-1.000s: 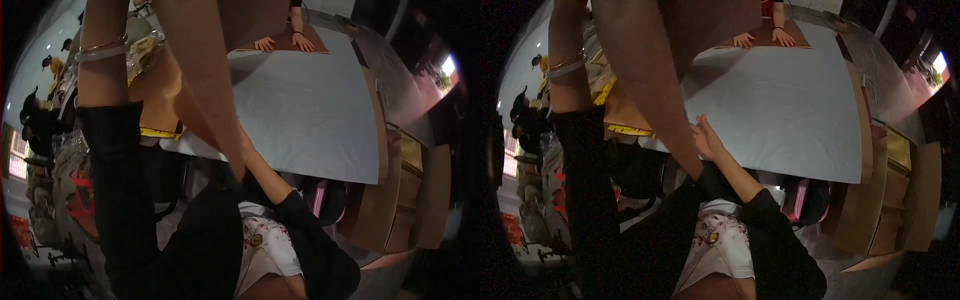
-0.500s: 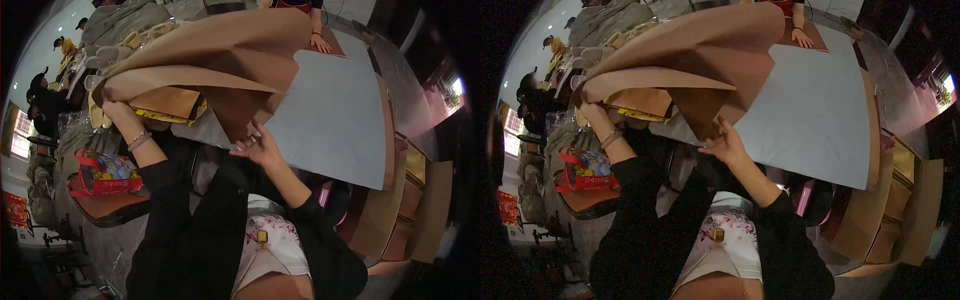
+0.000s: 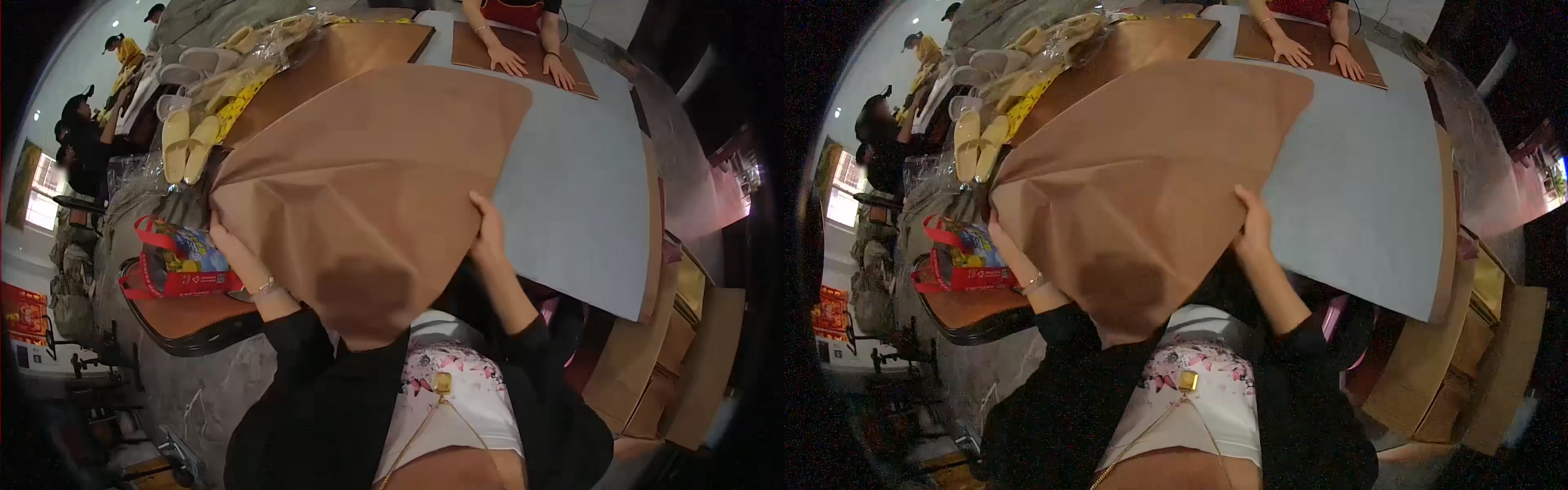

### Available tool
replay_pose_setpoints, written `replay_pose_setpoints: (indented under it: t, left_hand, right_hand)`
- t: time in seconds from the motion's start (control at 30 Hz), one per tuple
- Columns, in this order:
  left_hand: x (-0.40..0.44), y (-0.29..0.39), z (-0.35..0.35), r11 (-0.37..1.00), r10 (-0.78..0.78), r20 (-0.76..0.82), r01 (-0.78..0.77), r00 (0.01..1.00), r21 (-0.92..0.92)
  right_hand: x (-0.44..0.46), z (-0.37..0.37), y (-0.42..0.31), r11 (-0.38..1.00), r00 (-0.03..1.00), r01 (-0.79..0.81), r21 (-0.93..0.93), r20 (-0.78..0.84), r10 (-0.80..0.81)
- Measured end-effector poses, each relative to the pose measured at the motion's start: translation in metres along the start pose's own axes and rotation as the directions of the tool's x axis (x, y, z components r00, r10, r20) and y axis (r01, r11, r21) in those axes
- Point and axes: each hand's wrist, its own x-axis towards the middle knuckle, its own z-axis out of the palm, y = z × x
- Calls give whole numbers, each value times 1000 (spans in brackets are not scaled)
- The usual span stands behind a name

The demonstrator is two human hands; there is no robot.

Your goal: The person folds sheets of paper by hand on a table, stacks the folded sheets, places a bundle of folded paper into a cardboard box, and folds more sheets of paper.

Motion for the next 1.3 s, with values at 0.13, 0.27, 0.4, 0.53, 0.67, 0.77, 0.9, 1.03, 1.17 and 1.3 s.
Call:
replay_pose_setpoints:
  t: [0.13, 0.27, 0.4, 0.53, 0.67, 0.77, 0.9, 1.03, 1.17, 1.3]
  left_hand:
    - [-43, -45, -4, 791, -414, 64, 394, 908, -468]
    - [-132, -62, -3, 697, -637, -7, 572, 771, -431]
    - [-192, -72, -48, 648, -749, 48, 746, 661, -156]
    - [-222, -102, -99, 483, -875, -117, 863, 469, -148]
    - [-225, -88, -94, 334, -935, 110, 941, 337, -45]
    - [-228, -65, -35, 333, -920, -249, 939, 302, -90]
    - [-217, -72, -81, 556, -819, 241, 615, 521, 560]
    - [-213, -64, -73, 445, -821, 273, 264, 501, 856]
    - [-216, -64, -69, 492, -828, 221, 477, 516, 729]
    - [-192, -86, -103, 506, -858, 216, 698, 466, 506]
  right_hand:
    - [-5, -28, -89, 885, 947, 282, -370, -41, -319]
    - [-12, -95, -132, 731, 902, 304, -611, -63, -427]
    - [-55, -141, -137, 716, 877, 333, -614, -78, -474]
    - [-86, -198, -131, 730, 844, 281, -624, -202, -497]
    - [-107, -222, -127, 786, 862, 204, -584, -273, -427]
    - [-110, -223, -126, 746, 839, 220, -628, -269, -474]
    - [-124, -234, -120, 681, 749, 333, -652, -255, -611]
    - [-155, -262, -75, 203, 328, 278, -939, -106, -939]
    - [-164, -329, 6, -93, 322, 10, -996, 91, -942]
    - [-145, -345, 68, 469, 692, 205, -859, -211, -690]
